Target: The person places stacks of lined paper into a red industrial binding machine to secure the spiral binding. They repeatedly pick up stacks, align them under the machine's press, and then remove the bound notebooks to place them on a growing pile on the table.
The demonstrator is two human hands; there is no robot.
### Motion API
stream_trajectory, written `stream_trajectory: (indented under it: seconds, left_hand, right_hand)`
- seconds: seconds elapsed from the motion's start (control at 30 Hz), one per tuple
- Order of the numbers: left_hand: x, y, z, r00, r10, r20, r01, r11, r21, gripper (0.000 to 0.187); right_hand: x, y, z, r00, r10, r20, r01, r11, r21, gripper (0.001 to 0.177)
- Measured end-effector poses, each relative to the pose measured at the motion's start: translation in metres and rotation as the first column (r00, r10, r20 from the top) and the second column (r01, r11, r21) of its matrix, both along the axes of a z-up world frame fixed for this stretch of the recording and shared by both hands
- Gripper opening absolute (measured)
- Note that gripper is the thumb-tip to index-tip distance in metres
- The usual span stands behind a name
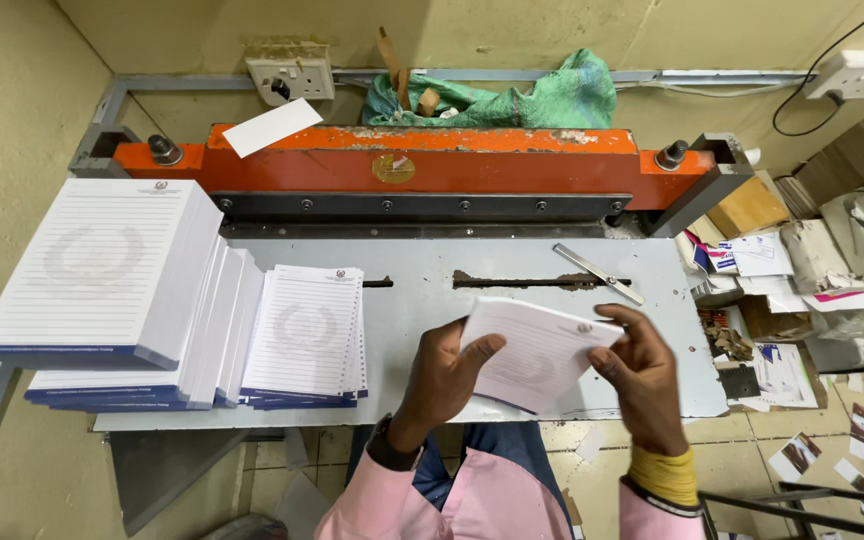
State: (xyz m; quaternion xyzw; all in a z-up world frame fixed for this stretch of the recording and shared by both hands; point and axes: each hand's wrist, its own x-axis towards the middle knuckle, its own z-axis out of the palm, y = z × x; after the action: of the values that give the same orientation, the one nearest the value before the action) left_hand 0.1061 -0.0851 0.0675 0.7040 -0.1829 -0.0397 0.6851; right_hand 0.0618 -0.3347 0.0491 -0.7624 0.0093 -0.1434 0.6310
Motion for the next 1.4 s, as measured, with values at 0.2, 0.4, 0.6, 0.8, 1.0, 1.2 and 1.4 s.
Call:
stream_trajectory:
  seconds: [0.2,0.4,0.6,0.8,1.0,1.2,1.4]
  left_hand:
    - [-0.006,-0.023,-0.025,0.971,0.201,-0.126,-0.212,0.974,-0.08,0.036]
    - [-0.006,-0.03,-0.08,0.953,0.224,-0.206,-0.251,0.96,-0.12,0.032]
    - [0.001,-0.015,-0.075,0.979,0.201,0.038,-0.203,0.978,0.052,0.031]
    - [0.024,0.001,-0.014,0.85,0.061,0.524,-0.256,0.917,0.307,0.013]
    - [0.017,0.002,0.019,0.738,-0.034,0.674,-0.243,0.919,0.312,0.014]
    - [0.005,0.013,-0.012,0.962,0.273,-0.001,-0.269,0.949,-0.162,0.071]
    - [0.031,0.018,-0.131,0.99,0.047,-0.136,-0.073,0.978,-0.197,0.025]
  right_hand:
    - [-0.008,0.034,-0.04,0.975,-0.22,0.014,0.221,0.97,-0.104,0.033]
    - [-0.007,0.045,-0.105,0.967,-0.252,0.03,0.254,0.959,-0.124,0.026]
    - [-0.006,0.024,0.007,0.989,-0.049,0.136,0.085,0.956,-0.279,0.051]
    - [-0.004,0.007,0.101,0.966,0.069,0.251,0.185,0.497,-0.848,0.048]
    - [-0.002,0.01,0.069,0.992,0.102,-0.08,-0.129,0.846,-0.517,0.027]
    - [0.001,-0.002,0.001,0.973,-0.076,-0.219,0.082,0.996,0.017,0.021]
    - [0.003,0.002,-0.017,0.976,-0.071,-0.208,0.084,0.995,0.054,0.011]
